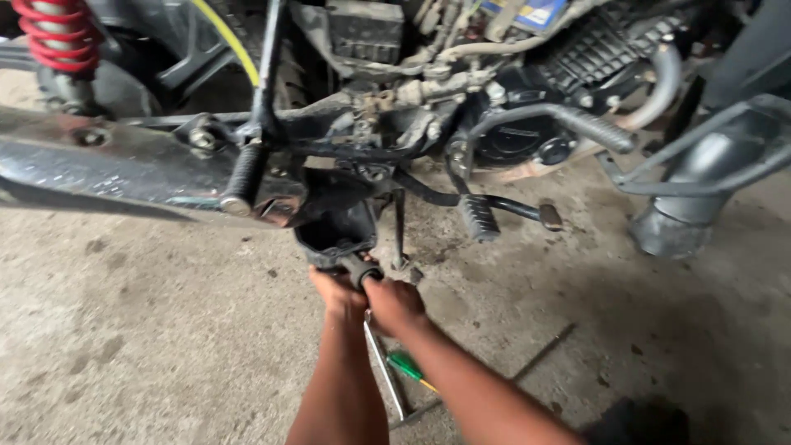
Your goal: Cleaning and reinstalling a motorcycle air filter.
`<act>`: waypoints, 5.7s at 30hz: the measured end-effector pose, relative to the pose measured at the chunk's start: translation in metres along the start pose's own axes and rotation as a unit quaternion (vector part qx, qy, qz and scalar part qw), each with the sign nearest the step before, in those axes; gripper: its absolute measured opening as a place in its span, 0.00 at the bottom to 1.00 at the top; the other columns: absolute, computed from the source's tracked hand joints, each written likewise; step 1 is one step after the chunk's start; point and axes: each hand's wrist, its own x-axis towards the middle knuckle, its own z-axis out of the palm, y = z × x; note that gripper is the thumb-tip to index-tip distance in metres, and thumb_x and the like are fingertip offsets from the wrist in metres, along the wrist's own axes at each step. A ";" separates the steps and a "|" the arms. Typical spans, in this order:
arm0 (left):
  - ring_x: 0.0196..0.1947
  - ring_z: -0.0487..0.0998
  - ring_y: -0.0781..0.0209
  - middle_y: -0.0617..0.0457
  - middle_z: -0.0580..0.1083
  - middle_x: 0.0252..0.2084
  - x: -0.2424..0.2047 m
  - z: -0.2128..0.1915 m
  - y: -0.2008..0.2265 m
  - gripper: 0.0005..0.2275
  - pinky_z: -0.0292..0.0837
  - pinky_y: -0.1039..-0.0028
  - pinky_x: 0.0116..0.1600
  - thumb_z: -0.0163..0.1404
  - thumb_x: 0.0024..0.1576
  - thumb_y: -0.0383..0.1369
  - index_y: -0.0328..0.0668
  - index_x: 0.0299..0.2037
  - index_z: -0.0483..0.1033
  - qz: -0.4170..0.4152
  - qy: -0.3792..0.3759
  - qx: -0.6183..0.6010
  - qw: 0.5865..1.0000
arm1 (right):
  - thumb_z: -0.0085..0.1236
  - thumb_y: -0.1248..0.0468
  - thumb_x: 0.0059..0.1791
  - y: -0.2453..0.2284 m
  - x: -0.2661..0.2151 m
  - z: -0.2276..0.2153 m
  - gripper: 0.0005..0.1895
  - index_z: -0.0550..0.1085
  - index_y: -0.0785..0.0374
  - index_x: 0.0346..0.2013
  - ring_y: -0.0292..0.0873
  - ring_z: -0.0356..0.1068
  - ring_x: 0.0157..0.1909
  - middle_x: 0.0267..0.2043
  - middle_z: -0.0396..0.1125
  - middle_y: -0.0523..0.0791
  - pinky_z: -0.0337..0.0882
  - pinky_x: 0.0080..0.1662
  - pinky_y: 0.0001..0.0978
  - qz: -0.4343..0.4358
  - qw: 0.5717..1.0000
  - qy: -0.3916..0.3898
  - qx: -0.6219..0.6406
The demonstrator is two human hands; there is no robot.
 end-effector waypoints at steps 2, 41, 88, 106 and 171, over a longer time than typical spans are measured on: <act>0.33 0.75 0.45 0.41 0.74 0.37 0.008 -0.003 -0.007 0.31 0.75 0.55 0.38 0.29 0.58 0.60 0.40 0.46 0.73 0.002 -0.017 0.003 1.000 | 0.58 0.62 0.47 0.007 -0.002 0.013 0.13 0.74 0.57 0.46 0.59 0.76 0.44 0.40 0.75 0.54 0.74 0.46 0.54 0.005 0.994 0.044 -0.104; 0.38 0.76 0.50 0.46 0.75 0.44 0.027 0.001 -0.006 0.24 0.76 0.61 0.41 0.34 0.64 0.52 0.41 0.53 0.73 0.151 0.028 0.011 0.988 | 0.64 0.62 0.43 0.033 -0.016 -0.065 0.11 0.80 0.64 0.38 0.35 0.65 0.20 0.22 0.70 0.40 0.62 0.22 0.30 0.167 0.793 0.082 0.581; 0.47 0.77 0.49 0.44 0.75 0.52 -0.099 0.033 -0.023 0.32 0.76 0.59 0.54 0.21 0.62 0.51 0.39 0.61 0.71 0.143 0.075 -0.011 0.987 | 0.57 0.65 0.47 -0.022 -0.080 -0.041 0.05 0.74 0.66 0.30 0.37 0.70 0.24 0.25 0.71 0.42 0.70 0.28 0.28 0.242 0.485 0.285 0.790; 0.45 0.77 0.50 0.49 0.76 0.51 -0.077 0.025 0.022 0.27 0.76 0.57 0.50 0.26 0.62 0.50 0.46 0.58 0.73 0.173 0.051 0.034 0.983 | 0.48 0.65 0.52 -0.024 -0.082 0.023 0.27 0.63 0.63 0.67 0.47 0.75 0.40 0.52 0.70 0.58 0.78 0.37 0.32 -0.112 0.965 0.154 0.182; 0.34 0.75 0.45 0.36 0.75 0.39 -0.112 0.025 -0.005 0.35 0.74 0.54 0.42 0.30 0.59 0.63 0.43 0.66 0.59 -0.011 0.174 0.308 0.935 | 0.43 0.69 0.47 -0.009 -0.034 -0.123 0.11 0.74 0.73 0.32 0.44 0.69 0.22 0.25 0.68 0.53 0.73 0.24 0.36 0.328 0.601 0.238 0.688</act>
